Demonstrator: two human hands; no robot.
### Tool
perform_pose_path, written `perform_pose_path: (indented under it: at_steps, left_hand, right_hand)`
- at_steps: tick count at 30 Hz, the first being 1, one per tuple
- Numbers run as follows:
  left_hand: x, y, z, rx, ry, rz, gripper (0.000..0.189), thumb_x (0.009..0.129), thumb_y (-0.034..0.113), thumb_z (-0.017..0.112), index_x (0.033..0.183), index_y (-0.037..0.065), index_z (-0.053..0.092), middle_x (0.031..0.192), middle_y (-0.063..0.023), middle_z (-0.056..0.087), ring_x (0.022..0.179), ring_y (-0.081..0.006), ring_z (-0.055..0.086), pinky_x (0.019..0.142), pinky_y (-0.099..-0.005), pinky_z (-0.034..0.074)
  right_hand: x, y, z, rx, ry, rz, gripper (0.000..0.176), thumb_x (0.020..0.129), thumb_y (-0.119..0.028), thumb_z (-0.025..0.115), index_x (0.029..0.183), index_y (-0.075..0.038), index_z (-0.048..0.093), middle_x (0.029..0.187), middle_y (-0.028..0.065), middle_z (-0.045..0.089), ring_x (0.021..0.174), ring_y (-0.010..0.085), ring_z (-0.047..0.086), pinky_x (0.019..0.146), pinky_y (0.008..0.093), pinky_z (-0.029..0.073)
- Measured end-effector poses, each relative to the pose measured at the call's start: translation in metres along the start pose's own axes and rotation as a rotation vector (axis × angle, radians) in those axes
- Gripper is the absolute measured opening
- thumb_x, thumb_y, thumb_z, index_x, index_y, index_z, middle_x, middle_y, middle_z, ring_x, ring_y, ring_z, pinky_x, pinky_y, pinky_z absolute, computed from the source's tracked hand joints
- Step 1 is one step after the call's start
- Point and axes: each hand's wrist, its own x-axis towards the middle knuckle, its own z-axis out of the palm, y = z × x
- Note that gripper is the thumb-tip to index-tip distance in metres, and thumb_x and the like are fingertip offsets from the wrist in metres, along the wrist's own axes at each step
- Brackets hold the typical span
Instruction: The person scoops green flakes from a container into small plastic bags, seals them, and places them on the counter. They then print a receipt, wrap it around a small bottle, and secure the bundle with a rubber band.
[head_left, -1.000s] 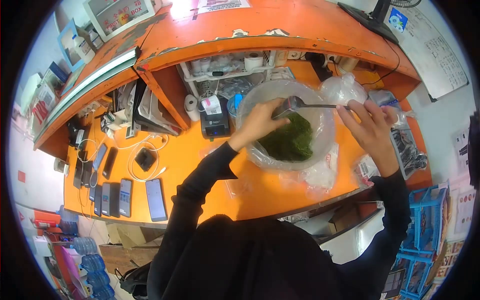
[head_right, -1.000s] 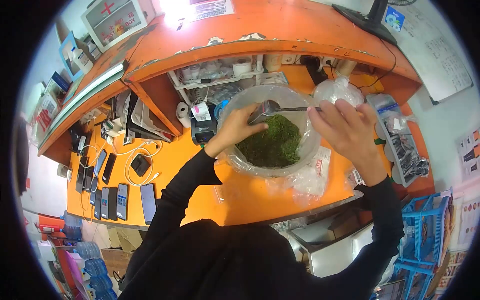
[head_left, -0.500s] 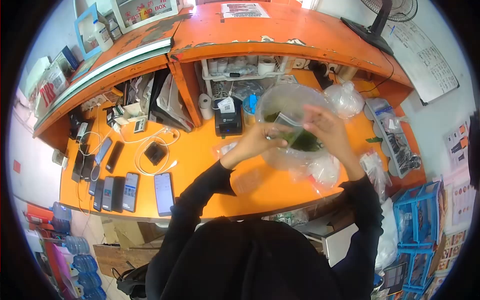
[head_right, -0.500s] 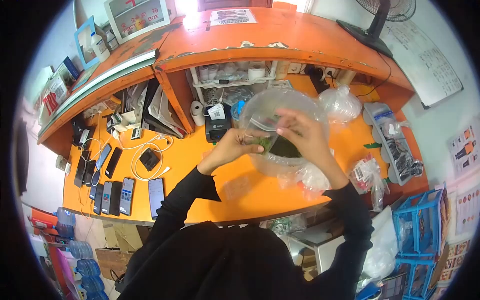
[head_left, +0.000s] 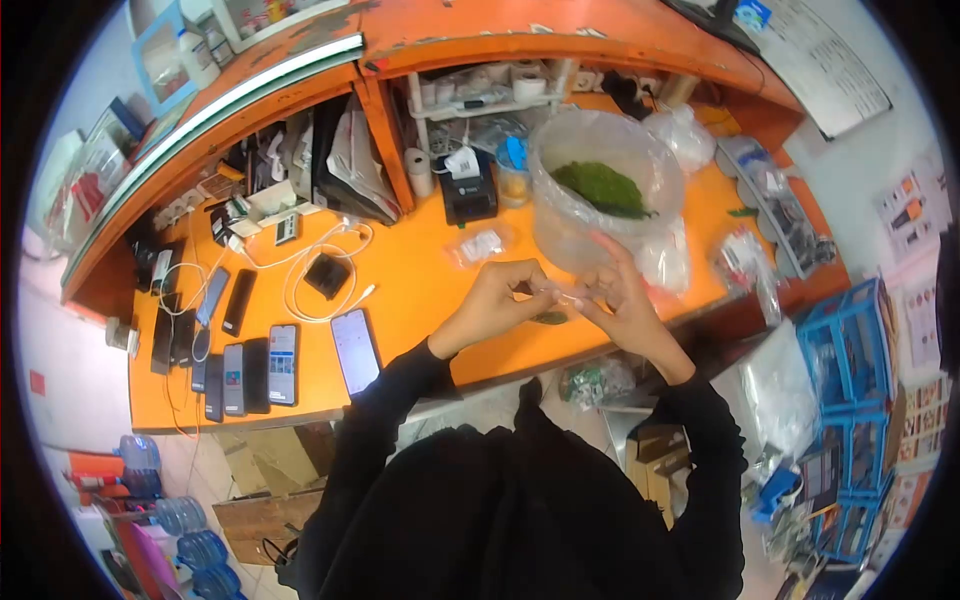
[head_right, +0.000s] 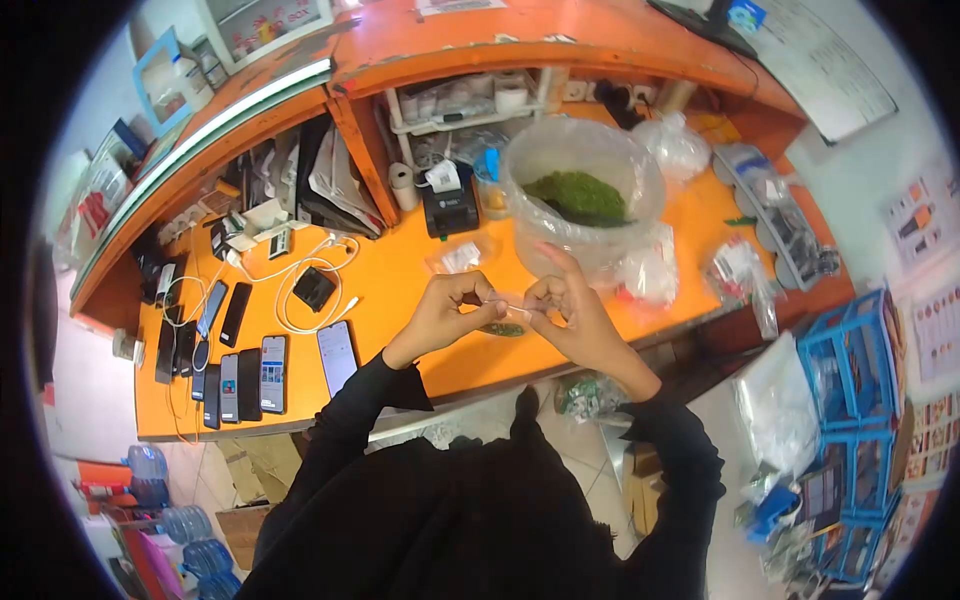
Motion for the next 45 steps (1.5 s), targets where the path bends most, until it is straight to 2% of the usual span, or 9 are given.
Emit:
perform_pose_path:
  at_steps: [10, 14, 16, 21, 25, 27, 31, 37, 45]
  left_hand:
    - [-0.031, -0.017, 0.052, 0.039, -0.245, 0.114, 0.008, 0.073, 0.005, 0.059, 0.073, 0.0, 0.054, 0.072, -0.0051, 0.057, 0.068, -0.009, 0.055, 0.064, -0.022, 0.044]
    - [-0.032, -0.039, 0.076, -0.008, -0.365, 0.095, 0.02, 0.068, 0.008, 0.062, 0.086, 0.001, 0.057, 0.086, -0.0104, 0.058, 0.081, -0.0164, 0.055, 0.074, -0.0263, 0.041]
    - [-0.024, -0.059, 0.077, -0.016, -0.283, 0.076, 0.027, 0.068, 0.009, 0.062, 0.093, 0.002, 0.054, 0.093, -0.0121, 0.056, 0.087, -0.0185, 0.053, 0.078, -0.0281, 0.04]
    - [-0.004, -0.204, 0.028, 0.972, 0.102, 0.177, 0.041, 0.07, 0.015, 0.06, 0.107, 0.003, 0.046, 0.104, -0.0165, 0.05, 0.097, -0.0275, 0.047, 0.083, -0.0364, 0.037]
    - [-0.002, -0.2, 0.03, 1.209, 0.1, -0.051, 0.04, 0.071, 0.017, 0.059, 0.106, 0.002, 0.046, 0.096, -0.0166, 0.052, 0.089, -0.0269, 0.05, 0.074, -0.036, 0.042]
    - [0.003, -0.193, 0.026, 0.516, 0.0, -0.265, 0.036, 0.072, 0.016, 0.059, 0.103, 0.002, 0.047, 0.087, -0.0132, 0.054, 0.079, -0.0226, 0.055, 0.063, -0.0311, 0.046]
    - [0.007, -0.196, 0.024, 0.418, 0.062, -0.147, 0.031, 0.073, 0.009, 0.057, 0.101, 0.001, 0.048, 0.079, -0.0076, 0.055, 0.068, -0.015, 0.055, 0.055, -0.0243, 0.045]
    - [-0.016, -0.092, 0.057, 0.152, -0.493, -0.146, 0.035, 0.073, 0.002, 0.057, 0.106, 0.001, 0.046, 0.078, -0.0079, 0.056, 0.07, -0.0127, 0.055, 0.06, -0.0218, 0.043]
    - [-0.051, -0.088, 0.061, -0.365, -0.011, -0.453, 0.018, 0.074, -0.001, 0.055, 0.092, 0.0, 0.052, 0.079, -0.0042, 0.054, 0.072, -0.0109, 0.053, 0.066, -0.0212, 0.043]
  right_hand:
    - [-0.082, 0.012, 0.022, -0.176, 0.177, -0.001, 0.065, 0.074, 0.004, 0.051, 0.128, -0.007, 0.017, 0.074, 0.0043, 0.05, 0.071, 0.0093, 0.049, 0.069, 0.0221, 0.039]
    - [-0.138, 0.011, 0.012, -0.333, 0.425, 0.03, 0.044, 0.069, 0.004, 0.055, 0.112, -0.005, 0.044, 0.088, 0.0061, 0.055, 0.082, 0.012, 0.052, 0.073, 0.0256, 0.042]
    - [-0.19, 0.019, -0.015, -0.373, 0.783, 0.102, 0.018, 0.068, 0.003, 0.056, 0.085, -0.003, 0.054, 0.102, 0.0076, 0.053, 0.085, 0.0137, 0.053, 0.073, 0.0261, 0.043]
    - [-0.311, 0.022, -0.075, -1.411, 1.8, 0.212, 0.045, 0.067, -0.011, 0.064, 0.109, -0.007, 0.047, 0.098, 0.0104, 0.051, 0.081, 0.0202, 0.049, 0.071, 0.0301, 0.039]
    - [-0.321, 0.057, -0.055, -1.212, 1.747, 0.321, 0.046, 0.066, -0.014, 0.065, 0.107, -0.006, 0.047, 0.101, 0.0125, 0.049, 0.089, 0.0264, 0.047, 0.077, 0.035, 0.037]
    - [-0.294, 0.078, -0.036, -1.141, 1.635, 0.399, 0.042, 0.066, -0.014, 0.064, 0.105, -0.007, 0.05, 0.098, 0.0125, 0.051, 0.089, 0.0271, 0.048, 0.076, 0.0351, 0.038]
    - [-0.219, 0.115, -0.006, -0.842, 1.246, 0.213, 0.033, 0.067, -0.016, 0.064, 0.098, -0.009, 0.056, 0.085, 0.009, 0.057, 0.078, 0.0231, 0.054, 0.069, 0.0319, 0.043]
    - [-0.11, 0.107, 0.041, -0.272, 0.558, 0.215, 0.036, 0.069, -0.017, 0.064, 0.1, -0.001, 0.052, 0.092, 0.0124, 0.056, 0.065, 0.018, 0.055, 0.06, 0.0272, 0.044]
    - [-0.101, 0.111, 0.039, 0.276, 0.822, 0.263, 0.026, 0.072, -0.008, 0.061, 0.093, 0.001, 0.05, 0.075, 0.0051, 0.055, 0.06, 0.0085, 0.051, 0.052, 0.0183, 0.041]
